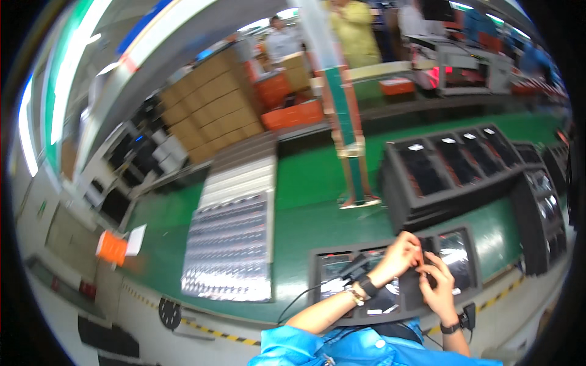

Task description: Installing small components onto smartphone screen assemblies on a factory production line.

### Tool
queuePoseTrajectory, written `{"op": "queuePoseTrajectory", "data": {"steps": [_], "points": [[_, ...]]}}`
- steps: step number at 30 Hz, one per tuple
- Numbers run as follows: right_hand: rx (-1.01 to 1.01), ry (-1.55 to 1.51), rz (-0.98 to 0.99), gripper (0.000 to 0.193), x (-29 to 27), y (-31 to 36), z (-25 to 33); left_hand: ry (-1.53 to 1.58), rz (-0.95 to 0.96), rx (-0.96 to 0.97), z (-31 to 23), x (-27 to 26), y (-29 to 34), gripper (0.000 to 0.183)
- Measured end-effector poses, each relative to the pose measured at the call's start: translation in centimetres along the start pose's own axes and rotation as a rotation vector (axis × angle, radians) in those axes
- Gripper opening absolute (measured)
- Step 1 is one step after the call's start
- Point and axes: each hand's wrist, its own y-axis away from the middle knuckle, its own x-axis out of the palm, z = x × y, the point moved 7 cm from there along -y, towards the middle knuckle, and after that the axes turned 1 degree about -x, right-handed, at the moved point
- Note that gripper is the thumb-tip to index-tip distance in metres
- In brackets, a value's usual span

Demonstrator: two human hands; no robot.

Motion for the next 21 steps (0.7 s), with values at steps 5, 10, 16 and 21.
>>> {"op": "queuePoseTrajectory", "data": {"steps": [5, 10, 16, 21], "points": [[-0.049, 0.302, 0.144, 0.018, 2.1, 1.2, 0.5, -0.536, -0.075, 0.128, -13.1, -5.3, 7.7, 0.019], [-0.118, 0.369, 0.208, 0.015, 2.7, 1.1, 1.5, -0.878, -0.685, 0.175, -19.8, -24.1, 15.7, 0.020], [-0.025, 0.732, -0.135, 0.041, -4.3, 2.0, -5.0, -1.481, -1.435, -0.049, -17.2, -49.3, 31.8, 0.015], [0.199, 0.776, -0.108, 0.060, -6.8, 4.2, -9.3, -1.730, -1.571, -0.336, -14.4, -56.5, 36.7, 0.028]]}}
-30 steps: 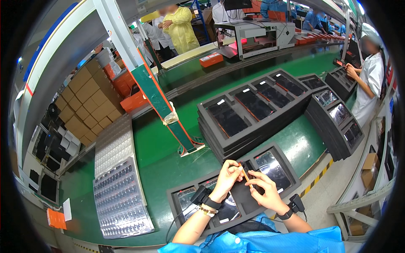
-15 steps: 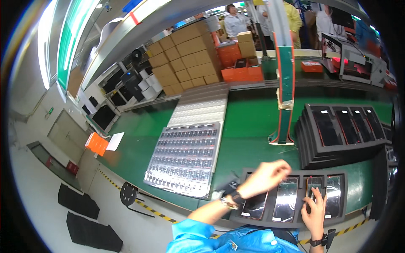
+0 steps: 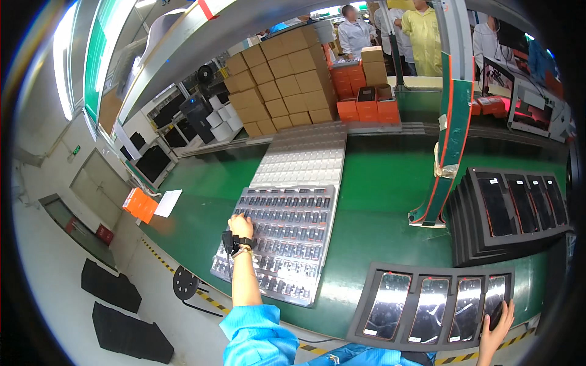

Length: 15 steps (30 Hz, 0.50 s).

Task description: Installing small components onto smartphone screen assemblies on a factory production line.

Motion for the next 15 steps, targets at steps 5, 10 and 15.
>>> {"op": "queuePoseTrajectory", "data": {"steps": [5, 10, 15], "points": [[0.000, -0.017, -0.042, 0.048, 0.3, -0.4, -0.3, -0.007, 0.091, -0.068, 0.5, 0.9, -1.0, 0.019], [0.008, -0.043, -0.053, 0.043, 0.0, -0.4, 0.1, 0.059, 0.054, -0.068, -0.8, -0.8, -1.7, 0.016], [-0.036, -0.055, -0.081, 0.044, -0.9, -0.7, 1.5, 0.901, 0.097, -0.110, -10.8, -7.0, 1.2, 0.016]]}}
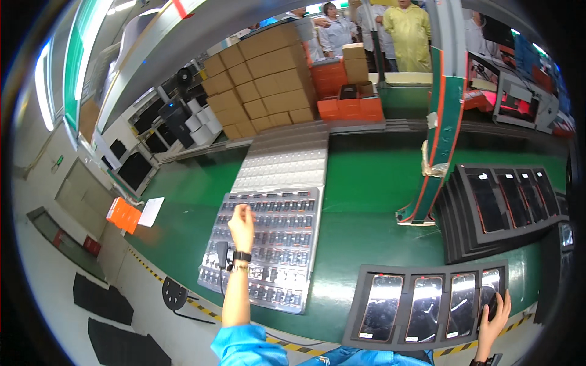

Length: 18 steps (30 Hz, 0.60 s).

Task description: Installing small components onto smartphone screen assemblies on a factory production line.

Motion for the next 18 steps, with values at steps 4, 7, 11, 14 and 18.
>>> {"op": "queuePoseTrajectory", "data": {"steps": [4, 7, 11, 14, 18], "points": [[0.024, 0.016, 0.000, 0.050, -0.5, -0.4, 0.4, 0.419, 0.548, 0.023, -12.5, 6.8, 9.3, 0.014], [0.018, 0.020, 0.000, 0.051, -0.9, -0.6, 1.2, 0.347, 0.817, 0.108, -21.0, 9.4, 16.3, 0.018], [0.004, 0.032, 0.004, 0.055, -0.8, -0.6, 2.1, 0.273, 0.930, 0.273, -27.1, 12.0, 22.4, 0.021], [0.023, 0.052, 0.036, 0.068, -1.0, -0.3, 2.4, 0.260, 1.003, 0.388, -29.8, 14.7, 26.0, 0.021], [0.052, 0.035, 0.040, 0.081, -1.3, -0.6, 2.5, 0.238, 1.028, 0.541, -32.8, 16.8, 29.4, 0.021]]}}
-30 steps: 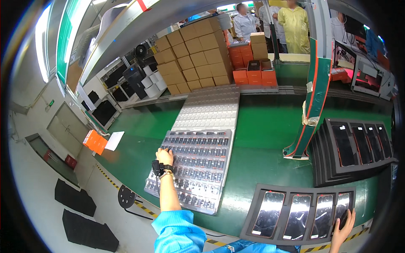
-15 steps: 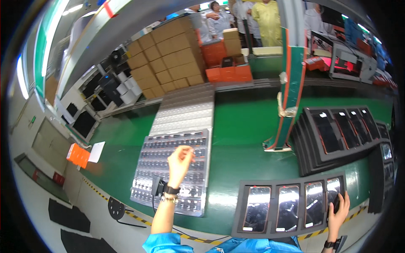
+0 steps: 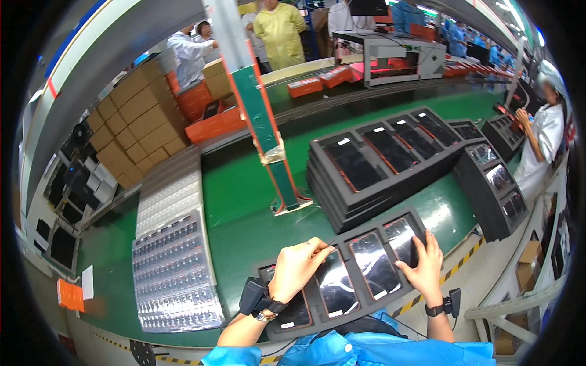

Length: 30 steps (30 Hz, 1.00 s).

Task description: Installing small components onto smartphone screen assemblies on a factory production line.

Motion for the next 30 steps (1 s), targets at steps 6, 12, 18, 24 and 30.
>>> {"op": "queuePoseTrajectory", "data": {"steps": [6, 12, 18, 24, 30], "points": [[-0.010, 0.050, -0.012, 0.067, 0.4, -0.3, -0.5, 0.044, 0.012, 0.307, -4.1, 6.0, -2.7, 0.016], [-0.020, -0.052, 0.000, 0.047, -1.4, -1.3, -0.8, 0.035, 0.076, 0.547, -5.6, 12.2, -5.2, 0.019], [-0.092, -0.249, -0.009, 0.038, -2.9, -2.1, -0.9, 0.022, -0.041, 0.697, -7.1, 15.3, -7.1, 0.020], [-0.075, -0.211, -0.040, 0.041, -2.6, -1.7, -1.3, -0.007, -0.062, 0.680, -7.2, 15.9, -7.8, 0.019], [-0.089, -0.194, -0.046, 0.037, -2.7, -1.6, -1.0, 0.015, -0.049, 0.663, -7.0, 16.1, -8.6, 0.018]]}}
